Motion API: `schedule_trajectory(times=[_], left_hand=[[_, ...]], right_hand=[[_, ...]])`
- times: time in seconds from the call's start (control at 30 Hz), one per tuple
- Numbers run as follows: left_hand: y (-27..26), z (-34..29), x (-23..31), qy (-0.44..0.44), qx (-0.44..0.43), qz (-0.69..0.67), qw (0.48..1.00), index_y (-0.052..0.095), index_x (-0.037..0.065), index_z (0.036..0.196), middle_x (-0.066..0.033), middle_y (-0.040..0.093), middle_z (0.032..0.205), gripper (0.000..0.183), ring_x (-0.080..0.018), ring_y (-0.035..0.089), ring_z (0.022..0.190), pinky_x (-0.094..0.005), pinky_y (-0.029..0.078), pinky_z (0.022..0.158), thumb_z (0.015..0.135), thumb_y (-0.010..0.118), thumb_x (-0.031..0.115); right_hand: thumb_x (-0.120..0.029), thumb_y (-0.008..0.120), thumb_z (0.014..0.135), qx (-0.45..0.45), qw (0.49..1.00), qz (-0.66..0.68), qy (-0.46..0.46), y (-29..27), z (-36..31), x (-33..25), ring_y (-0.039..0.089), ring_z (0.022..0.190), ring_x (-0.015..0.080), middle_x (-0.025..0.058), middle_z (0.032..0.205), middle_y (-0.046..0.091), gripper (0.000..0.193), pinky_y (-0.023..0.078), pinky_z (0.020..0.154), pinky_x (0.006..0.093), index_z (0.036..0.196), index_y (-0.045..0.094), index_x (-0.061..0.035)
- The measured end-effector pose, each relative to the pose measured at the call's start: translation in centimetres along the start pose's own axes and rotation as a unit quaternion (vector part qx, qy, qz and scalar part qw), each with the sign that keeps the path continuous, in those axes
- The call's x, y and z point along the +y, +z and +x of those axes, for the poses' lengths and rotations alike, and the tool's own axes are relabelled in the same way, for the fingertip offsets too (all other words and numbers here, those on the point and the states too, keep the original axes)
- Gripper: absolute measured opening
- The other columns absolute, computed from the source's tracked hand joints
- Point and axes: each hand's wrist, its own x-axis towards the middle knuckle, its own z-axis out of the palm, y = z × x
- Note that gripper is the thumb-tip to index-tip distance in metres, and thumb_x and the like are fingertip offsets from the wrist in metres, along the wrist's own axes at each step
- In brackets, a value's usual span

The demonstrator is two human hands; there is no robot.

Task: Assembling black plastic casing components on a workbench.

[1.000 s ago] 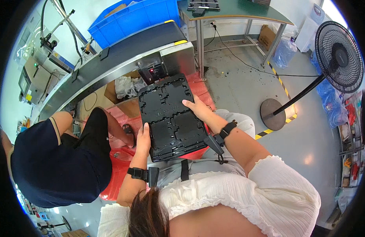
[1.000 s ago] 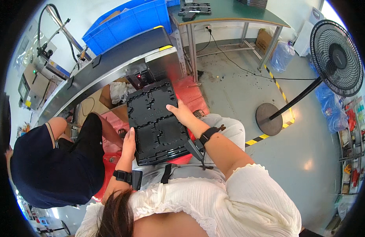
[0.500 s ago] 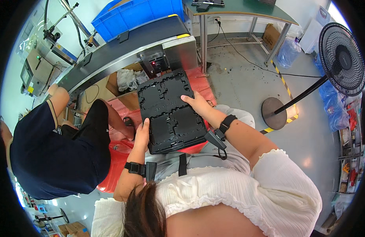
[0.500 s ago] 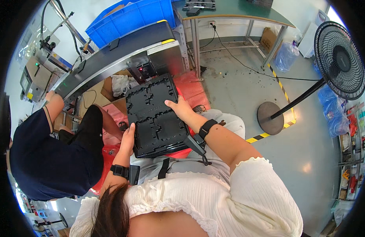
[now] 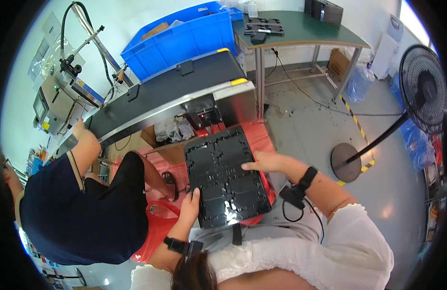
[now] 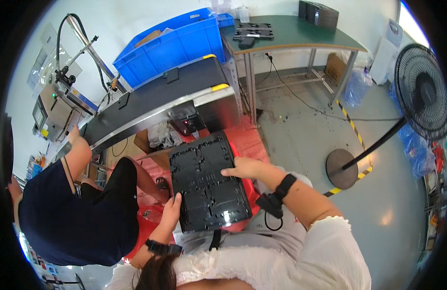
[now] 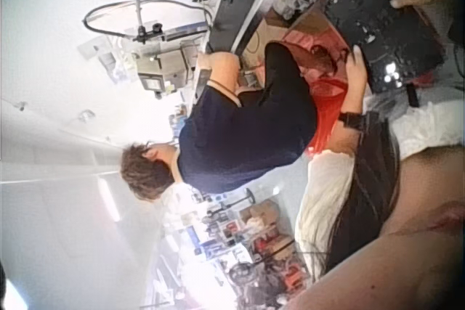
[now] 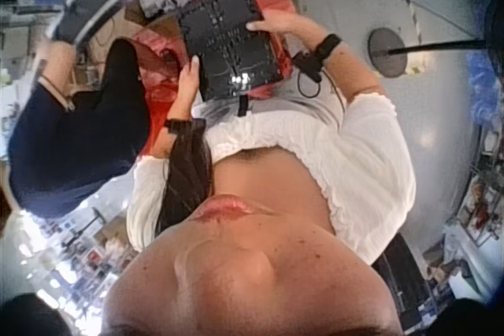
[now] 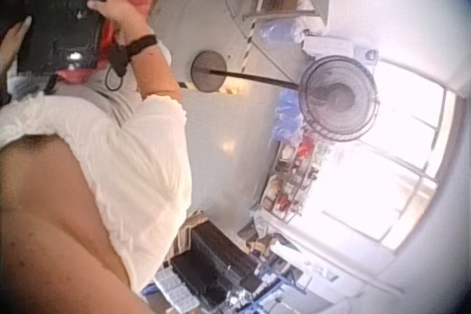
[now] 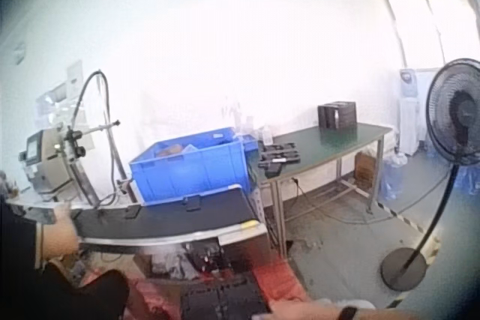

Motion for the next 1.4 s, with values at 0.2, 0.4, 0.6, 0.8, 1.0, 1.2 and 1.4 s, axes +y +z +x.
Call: schedule_trajectory(times=[0.2, 0.4, 0.6, 0.8, 1.0, 1.2, 1.4], left_hand=[[-9.9, 5.5, 9.7, 0.116, -0.164, 0.218, 0.955, 0.06, -0.002, 0.102, -0.0203, 0.063, 0.086, 0.035, -0.0305, 0.061, 0.081, -0.0374, 0.047, 0.074, 0.085, 0.059, 0.029], [-15.2, 23.6, 19.4, 0.488, 0.177, 0.254, 0.816, 0.059, 0.0, 0.097, -0.0153, 0.06, 0.096, 0.019, -0.0305, 0.057, 0.092, -0.0351, 0.044, 0.082, 0.084, 0.057, 0.014], [-15.9, 38.8, 19.6, 0.253, 0.075, 0.481, 0.836, 0.031, 0.013, 0.139, -0.0201, 0.02, 0.146, 0.078, -0.0362, 0.017, 0.135, -0.0409, 0.017, 0.11, 0.076, 0.063, 0.047], [-15.3, 41.3, 18.2, 0.35, 0.064, 0.511, 0.783, 0.041, 0.014, 0.133, -0.0169, 0.045, 0.127, 0.057, -0.0329, 0.046, 0.114, -0.0384, 0.037, 0.098, 0.084, 0.057, 0.037], [-10.6, 35.8, 17.6, 0.425, 0.131, 0.737, 0.509, 0.035, 0.027, 0.135, -0.015, 0.051, 0.103, 0.063, -0.0335, 0.053, 0.09, -0.0411, 0.048, 0.078, 0.079, 0.047, 0.001], [-8.4, 28.3, 20.9, 0.376, 0.143, 0.726, 0.558, 0.036, 0.026, 0.133, -0.015, 0.051, 0.098, 0.061, -0.0337, 0.053, 0.088, -0.0422, 0.047, 0.072, 0.08, 0.047, -0.002], [-6.6, 17.1, 20.0, 0.459, 0.097, 0.496, 0.731, 0.045, 0.0, 0.123, -0.0206, 0.049, 0.106, 0.047, -0.0373, 0.048, 0.097, -0.0431, 0.039, 0.086, 0.086, 0.052, 0.029]], right_hand=[[-0.034, 0.071, 0.072, -0.095, 0.948, -0.197, -0.231, -15.2, 8.9, -12.1, 0.052, 0.112, 0.0277, 0.0206, 0.12, 0.054, 0.066, 0.041, 0.095, 0.0366, 0.122, 0.048, 0.003], [-0.041, 0.068, 0.074, 0.074, 0.962, -0.247, -0.087, -15.3, 21.9, -20.7, 0.058, 0.097, 0.0321, 0.0206, 0.119, 0.052, 0.067, 0.052, 0.074, 0.04, 0.122, 0.049, 0.0024], [-0.043, 0.067, 0.074, 0.147, 0.931, -0.332, 0.045, -14.6, 27.4, -17.8, 0.059, 0.099, 0.0322, 0.0179, 0.109, 0.061, 0.05, 0.045, 0.086, 0.0404, 0.105, 0.064, -0.0039], [-0.027, 0.071, 0.071, 0.169, 0.978, -0.117, -0.032, -14.7, 21.2, -15.8, 0.057, 0.06, 0.0174, 0.0098, 0.069, 0.06, 0.034, 0.043, 0.051, 0.0317, 0.08, 0.064, 0.0047], [-0.046, 0.07, 0.07, 0.059, 0.996, -0.024, -0.063, -7.4, 6.4, -10.5, 0.052, 0.06, 0.0152, 0.0056, 0.064, 0.054, 0.047, 0.039, 0.053, 0.0291, 0.076, 0.062, 0.0005], [-0.044, 0.067, 0.075, 0.067, 0.985, -0.158, -0.027, 0.9, 3.0, -5.4, 0.062, 0.066, 0.0271, 0.016, 0.072, 0.063, 0.048, 0.048, 0.062, 0.0372, 0.079, 0.062, 0.0041], [-0.05, 0.058, 0.079, 0.141, 0.934, -0.314, -0.093, 1.9, 1.0, -4.6, 0.057, 0.096, 0.0313, 0.0196, 0.102, 0.058, 0.055, 0.046, 0.078, 0.041, 0.095, 0.057, 0.003]])
